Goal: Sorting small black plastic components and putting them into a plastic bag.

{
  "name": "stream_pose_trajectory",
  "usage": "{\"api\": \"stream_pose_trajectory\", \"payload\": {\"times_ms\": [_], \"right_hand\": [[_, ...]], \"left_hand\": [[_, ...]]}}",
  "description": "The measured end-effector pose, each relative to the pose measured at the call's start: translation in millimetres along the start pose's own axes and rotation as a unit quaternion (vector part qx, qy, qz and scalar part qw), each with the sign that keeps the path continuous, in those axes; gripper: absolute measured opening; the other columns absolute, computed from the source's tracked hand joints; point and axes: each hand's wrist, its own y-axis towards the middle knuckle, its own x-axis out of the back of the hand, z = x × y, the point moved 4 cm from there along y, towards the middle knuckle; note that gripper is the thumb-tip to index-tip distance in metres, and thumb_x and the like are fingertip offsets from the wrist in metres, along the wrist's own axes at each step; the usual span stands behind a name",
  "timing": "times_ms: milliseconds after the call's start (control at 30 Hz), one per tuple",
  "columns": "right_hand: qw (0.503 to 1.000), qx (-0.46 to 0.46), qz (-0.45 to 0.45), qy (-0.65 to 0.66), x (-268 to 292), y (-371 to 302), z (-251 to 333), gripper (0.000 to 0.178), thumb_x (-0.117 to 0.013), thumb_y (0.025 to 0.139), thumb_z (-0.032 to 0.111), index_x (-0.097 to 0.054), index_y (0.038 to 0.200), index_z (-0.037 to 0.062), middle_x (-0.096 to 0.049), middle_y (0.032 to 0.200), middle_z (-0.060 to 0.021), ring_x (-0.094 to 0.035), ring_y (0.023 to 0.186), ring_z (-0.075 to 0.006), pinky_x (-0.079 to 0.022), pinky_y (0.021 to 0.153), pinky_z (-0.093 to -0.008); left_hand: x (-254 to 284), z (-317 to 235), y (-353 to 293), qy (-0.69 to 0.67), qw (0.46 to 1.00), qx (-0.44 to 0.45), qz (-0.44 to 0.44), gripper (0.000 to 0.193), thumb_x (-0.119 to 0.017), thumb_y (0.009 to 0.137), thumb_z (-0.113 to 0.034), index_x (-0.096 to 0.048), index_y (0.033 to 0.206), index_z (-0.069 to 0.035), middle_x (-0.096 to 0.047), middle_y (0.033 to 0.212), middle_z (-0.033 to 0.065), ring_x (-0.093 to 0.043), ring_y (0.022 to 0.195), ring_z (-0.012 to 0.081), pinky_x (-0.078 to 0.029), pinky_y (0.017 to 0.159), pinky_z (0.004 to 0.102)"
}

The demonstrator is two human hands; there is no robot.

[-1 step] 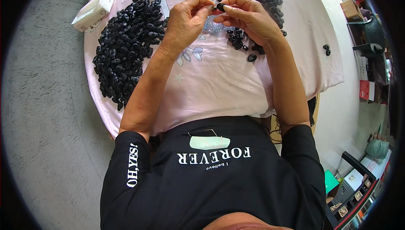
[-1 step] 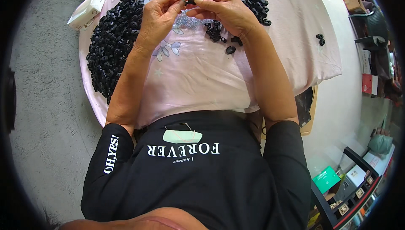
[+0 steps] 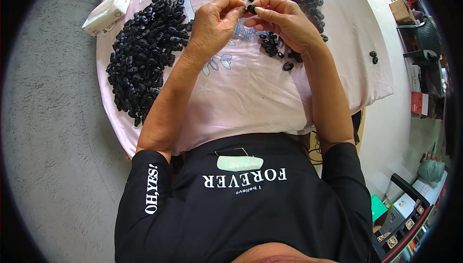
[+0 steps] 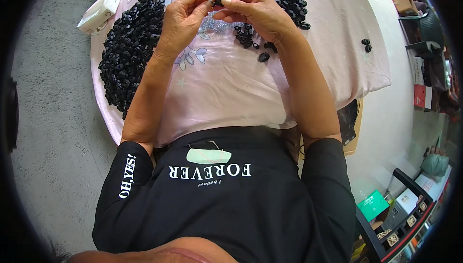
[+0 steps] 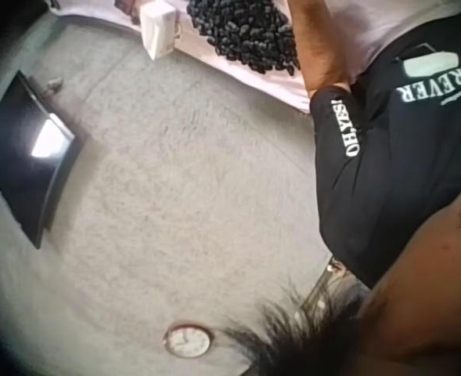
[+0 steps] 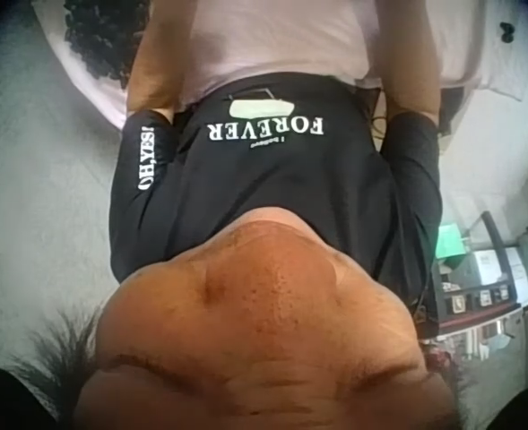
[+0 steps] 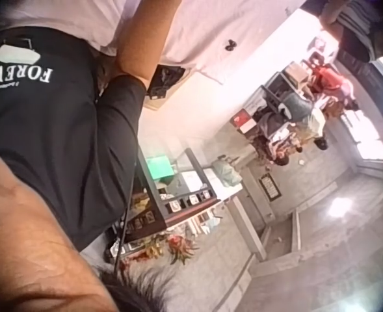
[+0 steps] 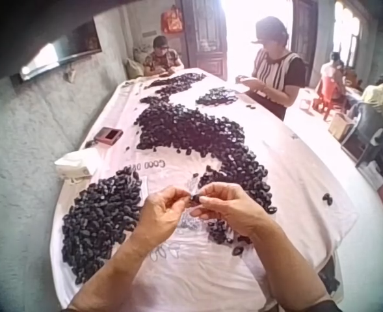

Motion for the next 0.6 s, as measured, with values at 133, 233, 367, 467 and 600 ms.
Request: {"api": "stream_pose_trajectory", "payload": {"times_ms": [133, 233, 367, 467, 600], "right_hand": [[1.0, -0.005, -0.002, -0.003, -1.5, -0.3, -0.7, 0.021, -0.066, 0.097, 0.013, -0.066, 0.111, -0.0019, -0.071, 0.097, -0.01, -0.073, 0.088, -0.0173, -0.06, 0.078, -0.0247], [1.0, 0.0, -0.001, -0.014, 0.4, -0.3, -0.1, 0.021, -0.067, 0.096, 0.013, -0.066, 0.111, -0.0021, -0.071, 0.096, -0.0099, -0.073, 0.086, -0.0161, -0.06, 0.078, -0.0245], [0.999, 0.006, -0.007, -0.039, -1.9, -2.2, 1.4, 0.022, -0.068, 0.095, 0.013, -0.066, 0.111, -0.0024, -0.071, 0.095, -0.0094, -0.072, 0.084, -0.0148, -0.059, 0.079, -0.0253], [0.996, 0.013, -0.006, -0.085, -5.6, -4.1, 4.8, 0.022, -0.067, 0.097, 0.013, -0.066, 0.113, -0.0014, -0.07, 0.096, -0.0075, -0.071, 0.085, -0.0132, -0.059, 0.079, -0.0245], [0.984, 0.05, -0.009, -0.174, -8.4, -3.0, 6.4, 0.021, -0.065, 0.098, 0.013, -0.065, 0.113, -0.0006, -0.07, 0.097, -0.0054, -0.07, 0.087, -0.0117, -0.058, 0.079, -0.0243]], "left_hand": [[-0.6, -4.5, -1.5, 0.073, 0.997, -0.029, 0.025, 0.016, -0.063, 0.098, -0.005, -0.066, 0.112, 0.002, -0.07, 0.096, 0.0041, -0.066, 0.089, 0.0091, -0.054, 0.084, 0.0236], [0.0, -7.7, -1.6, 0.067, 0.996, -0.039, 0.054, 0.02, -0.064, 0.097, -0.006, -0.065, 0.115, 0.001, -0.07, 0.098, 0.0052, -0.067, 0.091, 0.0092, -0.054, 0.084, 0.0236], [1.4, -11.1, -1.7, 0.05, 0.995, -0.02, 0.085, 0.022, -0.065, 0.097, -0.007, -0.063, 0.117, 0.002, -0.07, 0.101, 0.0058, -0.067, 0.091, 0.0095, -0.055, 0.085, 0.0239], [0.7, -11.6, -2.3, 0.063, 0.993, -0.022, 0.094, 0.022, -0.065, 0.097, -0.008, -0.063, 0.116, 0.003, -0.07, 0.099, 0.006, -0.067, 0.09, 0.0095, -0.055, 0.083, 0.0236], [-0.2, -6.9, -0.9, 0.038, 0.997, 0.011, 0.073, 0.022, -0.063, 0.1, -0.011, -0.065, 0.115, 0.005, -0.072, 0.094, 0.0059, -0.068, 0.087, 0.0098, -0.056, 0.079, 0.0227]]}}
